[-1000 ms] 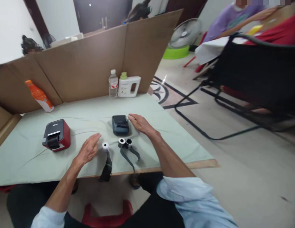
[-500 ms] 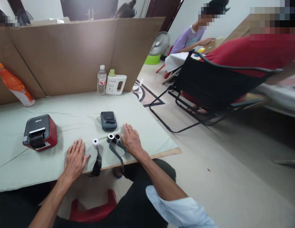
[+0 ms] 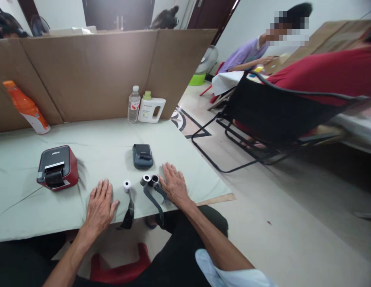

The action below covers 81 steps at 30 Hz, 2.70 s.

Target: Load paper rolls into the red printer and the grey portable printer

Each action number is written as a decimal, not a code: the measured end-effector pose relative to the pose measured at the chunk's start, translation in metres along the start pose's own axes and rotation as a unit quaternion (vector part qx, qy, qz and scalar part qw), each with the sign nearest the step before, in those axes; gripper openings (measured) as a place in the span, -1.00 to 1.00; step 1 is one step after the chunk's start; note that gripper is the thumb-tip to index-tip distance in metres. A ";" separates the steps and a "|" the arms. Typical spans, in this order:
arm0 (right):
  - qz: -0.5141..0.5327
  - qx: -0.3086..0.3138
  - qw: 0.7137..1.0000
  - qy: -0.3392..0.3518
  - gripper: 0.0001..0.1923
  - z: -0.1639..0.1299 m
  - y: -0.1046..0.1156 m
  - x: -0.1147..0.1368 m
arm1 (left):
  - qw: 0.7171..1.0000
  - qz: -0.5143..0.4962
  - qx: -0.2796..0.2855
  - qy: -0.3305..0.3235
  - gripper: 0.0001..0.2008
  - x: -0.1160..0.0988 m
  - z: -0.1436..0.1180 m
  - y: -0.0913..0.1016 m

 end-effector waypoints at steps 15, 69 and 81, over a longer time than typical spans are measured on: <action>0.046 -0.048 0.997 0.030 -0.41 -0.011 0.003 0.000 | 0.996 0.010 0.036 0.083 -0.48 0.051 -0.082 0.029; 0.615 0.328 0.702 0.143 -0.29 0.086 0.015 0.296 | 0.829 -0.511 -0.086 0.212 -0.05 0.165 0.028 0.082; 0.627 0.309 0.712 0.062 -0.24 0.077 0.020 0.207 | 0.800 -0.578 -0.048 0.152 -0.03 0.092 0.071 0.028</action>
Point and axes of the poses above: each hand's wrist, its own z-axis towards the middle knuckle, its own y-axis out of the back of the hand, x = y × z, the point moved 8 cm from there along z, towards the middle knuckle, and after that the axes turned 14 degrees about z, right-handed, at the moved point
